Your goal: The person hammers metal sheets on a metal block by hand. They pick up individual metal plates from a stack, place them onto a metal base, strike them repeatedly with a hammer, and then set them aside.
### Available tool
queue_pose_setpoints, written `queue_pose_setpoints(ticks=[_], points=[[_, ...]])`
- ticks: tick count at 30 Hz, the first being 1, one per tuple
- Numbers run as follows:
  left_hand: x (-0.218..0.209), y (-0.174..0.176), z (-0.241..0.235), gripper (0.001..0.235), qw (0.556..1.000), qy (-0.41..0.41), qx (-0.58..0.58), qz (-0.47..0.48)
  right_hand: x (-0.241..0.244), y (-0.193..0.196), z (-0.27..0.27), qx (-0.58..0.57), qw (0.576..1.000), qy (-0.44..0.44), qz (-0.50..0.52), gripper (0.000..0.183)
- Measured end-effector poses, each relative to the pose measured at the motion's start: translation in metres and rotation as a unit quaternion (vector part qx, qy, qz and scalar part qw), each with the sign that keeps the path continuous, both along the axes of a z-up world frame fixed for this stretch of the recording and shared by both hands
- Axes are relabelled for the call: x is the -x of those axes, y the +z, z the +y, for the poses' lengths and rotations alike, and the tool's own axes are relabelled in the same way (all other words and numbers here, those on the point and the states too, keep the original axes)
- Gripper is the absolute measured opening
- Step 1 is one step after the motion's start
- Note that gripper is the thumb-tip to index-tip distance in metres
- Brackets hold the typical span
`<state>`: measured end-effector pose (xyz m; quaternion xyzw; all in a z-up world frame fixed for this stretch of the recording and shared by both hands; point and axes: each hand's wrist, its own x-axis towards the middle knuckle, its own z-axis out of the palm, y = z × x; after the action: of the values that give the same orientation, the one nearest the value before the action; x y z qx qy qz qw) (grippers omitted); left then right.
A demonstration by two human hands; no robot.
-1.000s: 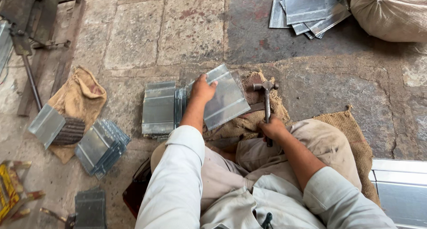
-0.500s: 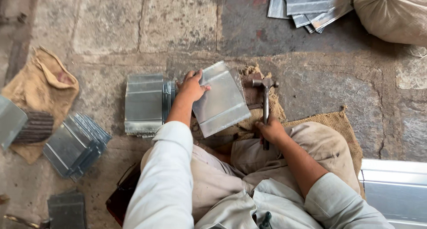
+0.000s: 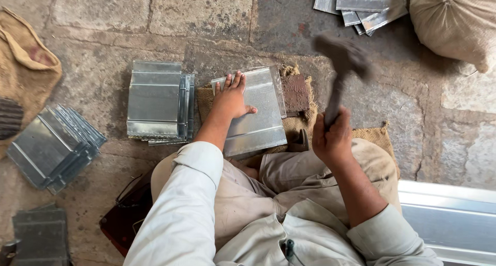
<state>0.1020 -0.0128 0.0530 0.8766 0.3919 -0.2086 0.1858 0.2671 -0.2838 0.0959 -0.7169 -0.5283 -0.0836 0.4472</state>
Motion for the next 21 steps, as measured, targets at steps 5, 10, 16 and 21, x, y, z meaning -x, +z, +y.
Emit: queue_pose_setpoints(ticks=[5, 10, 16, 21], points=[[-0.009, 0.01, -0.001, 0.136, 0.999, 0.015, 0.021, 0.029, 0.0, -0.026, 0.027, 0.099, 0.991, -0.009, 0.094, 0.021], [-0.012, 0.018, 0.0, 0.135, 0.998, 0.042, 0.027, 0.035, -0.002, -0.045, 0.037, 0.284, 0.953, 0.029, 0.105, 0.035], [-0.012, 0.019, -0.005, 0.132, 0.997, 0.047, 0.033, 0.055, 0.0, -0.043, 0.027, 0.23, 0.964, -0.008, 0.132, 0.029], [-0.014, 0.027, -0.001, 0.133, 0.995, 0.047, 0.034, 0.083, -0.002, -0.05, 0.026, 0.324, 0.939, 0.03, 0.112, 0.036]])
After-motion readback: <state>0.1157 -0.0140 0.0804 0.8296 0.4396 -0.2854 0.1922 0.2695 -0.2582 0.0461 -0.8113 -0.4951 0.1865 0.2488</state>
